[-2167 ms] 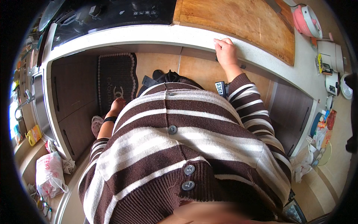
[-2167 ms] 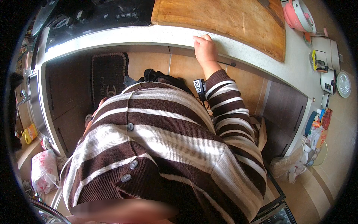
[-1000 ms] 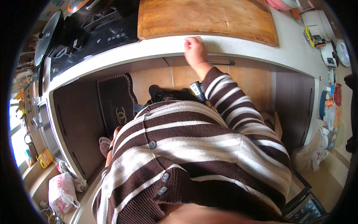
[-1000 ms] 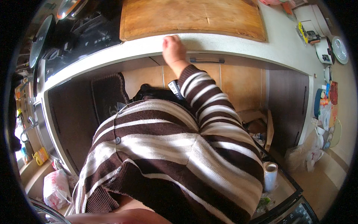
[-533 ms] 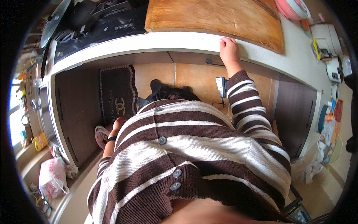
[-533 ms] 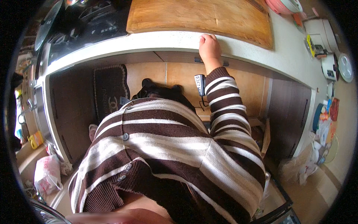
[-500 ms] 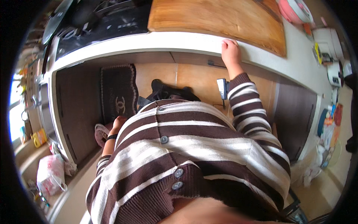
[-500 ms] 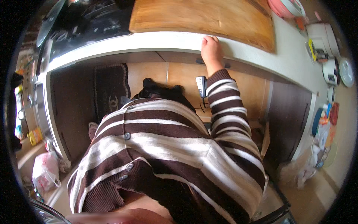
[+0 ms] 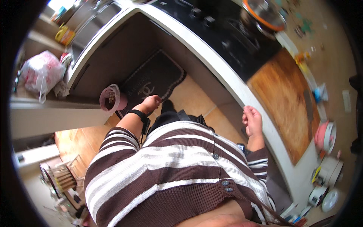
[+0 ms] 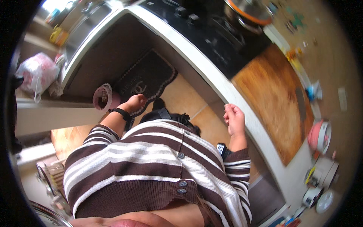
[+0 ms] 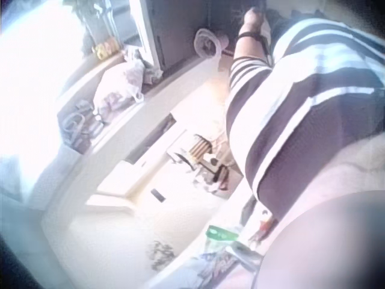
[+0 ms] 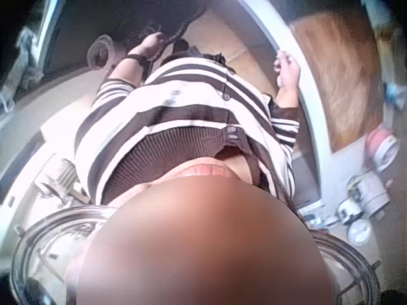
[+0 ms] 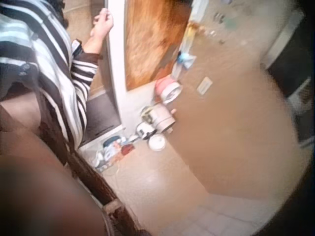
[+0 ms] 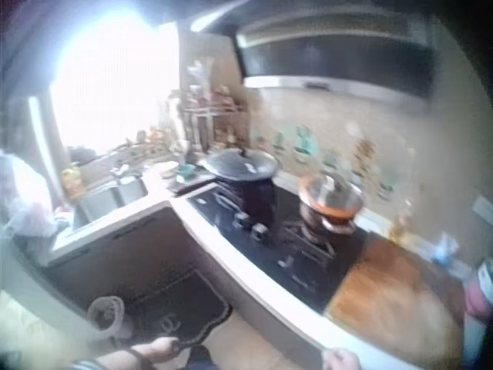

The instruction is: The person washes several dishes in a kitchen sink using a steel wool scrubber and dish soap. They scrub and rinse a white bowl with an orange design, chopsticks, a green bowl, and a pink bowl, then place the cleaned items on the counter and in a cabinet.

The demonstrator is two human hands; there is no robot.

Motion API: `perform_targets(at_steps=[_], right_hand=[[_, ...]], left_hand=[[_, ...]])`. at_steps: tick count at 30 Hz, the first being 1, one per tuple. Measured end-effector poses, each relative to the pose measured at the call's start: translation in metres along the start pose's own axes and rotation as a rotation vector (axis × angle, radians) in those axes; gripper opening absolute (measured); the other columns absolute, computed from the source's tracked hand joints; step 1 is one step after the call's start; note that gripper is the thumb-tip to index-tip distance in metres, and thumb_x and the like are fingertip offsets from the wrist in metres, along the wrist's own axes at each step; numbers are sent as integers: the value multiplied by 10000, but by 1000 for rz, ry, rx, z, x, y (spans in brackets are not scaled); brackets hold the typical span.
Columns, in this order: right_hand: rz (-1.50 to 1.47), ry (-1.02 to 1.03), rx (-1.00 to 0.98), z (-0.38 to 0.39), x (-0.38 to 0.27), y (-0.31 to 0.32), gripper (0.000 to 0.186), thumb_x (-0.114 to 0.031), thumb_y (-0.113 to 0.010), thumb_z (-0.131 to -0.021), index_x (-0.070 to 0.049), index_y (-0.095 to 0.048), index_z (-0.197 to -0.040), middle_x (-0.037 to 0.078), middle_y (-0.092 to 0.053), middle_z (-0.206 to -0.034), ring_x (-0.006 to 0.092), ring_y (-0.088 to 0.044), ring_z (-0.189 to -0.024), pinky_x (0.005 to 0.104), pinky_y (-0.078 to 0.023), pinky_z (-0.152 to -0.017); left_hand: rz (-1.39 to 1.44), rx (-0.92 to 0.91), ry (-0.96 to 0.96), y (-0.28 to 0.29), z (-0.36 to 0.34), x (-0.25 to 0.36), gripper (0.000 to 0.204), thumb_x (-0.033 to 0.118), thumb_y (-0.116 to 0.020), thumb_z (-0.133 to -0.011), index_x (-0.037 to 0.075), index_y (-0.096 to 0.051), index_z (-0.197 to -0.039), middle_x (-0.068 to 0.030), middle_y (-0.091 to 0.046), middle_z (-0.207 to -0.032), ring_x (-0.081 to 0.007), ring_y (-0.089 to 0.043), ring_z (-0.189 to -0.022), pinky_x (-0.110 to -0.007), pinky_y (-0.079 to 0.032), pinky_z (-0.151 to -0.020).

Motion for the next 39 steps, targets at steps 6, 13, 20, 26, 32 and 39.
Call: perform_targets(at_steps=[6, 13, 20, 26, 32, 39], right_hand=[[131, -93, -359, -40, -27, -212, 124, -157, -581, -830, -47, -562, -885, 24, -585, -743, 68, -540, -579, 159, -399, -459], [205, -149, -671, -85, -30, -527, 111, -156, -551, -845, -51, -558, -880, 22, -583, -771, 77, -556, -634, 168, -420, -501], [231, 15, -816, -157, -80, -767, 128, -220, -541, -850, -100, -561, -890, -19, -581, -811, 73, -562, -701, 209, -433, -559], [310, 94, -808, -272, -117, -911, 231, -250, -585, -820, -89, -543, -978, 1, -556, -895, 118, -546, -795, 268, -438, -639], [443, 110, -837, -387, -148, -1073, 191, -239, -590, -818, -109, -552, -953, -13, -562, -841, 116, -555, -760, 273, -440, -630], [877, 316, -876, -485, -160, -1211, 166, -234, -554, -839, -84, -564, -908, 7, -539, -760, 124, -549, -683, 285, -447, -506]], left_hand=[[132, 71, -102, 112, 18, 53, 205, -24, -432, -755, 8, -547, -922, -61, -581, -784, -142, -568, -734, -272, -479, -665], [410, 371, -179, 339, 29, -6, 248, -33, -392, -744, 12, -543, -935, -66, -589, -797, -138, -578, -731, -257, -468, -647], [794, 416, -153, 501, 36, -27, 236, 32, -390, -777, 43, -519, -973, -88, -583, -925, -184, -584, -862, -300, -475, -760], [1073, 436, -153, 583, 1, -24, 227, 38, -437, -772, 54, -508, -987, -105, -570, -965, -213, -571, -910, -327, -468, -801], [1206, 529, -102, 688, -52, -8, 218, 24, -415, -798, 49, -497, -998, -112, -568, -988, -233, -568, -925, -357, -482, -804], [1405, 576, -4, 770, -120, -3, 199, 38, -416, -821, 59, -482, -1008, -108, -553, -989, -246, -560, -936, -360, -478, -799]])
Point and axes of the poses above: each hand's wrist, its own z-axis away from the middle knuckle, its own y-axis out of the back of the hand, x = y × z, the point moved 7 cm from there along -z, towards the middle knuckle
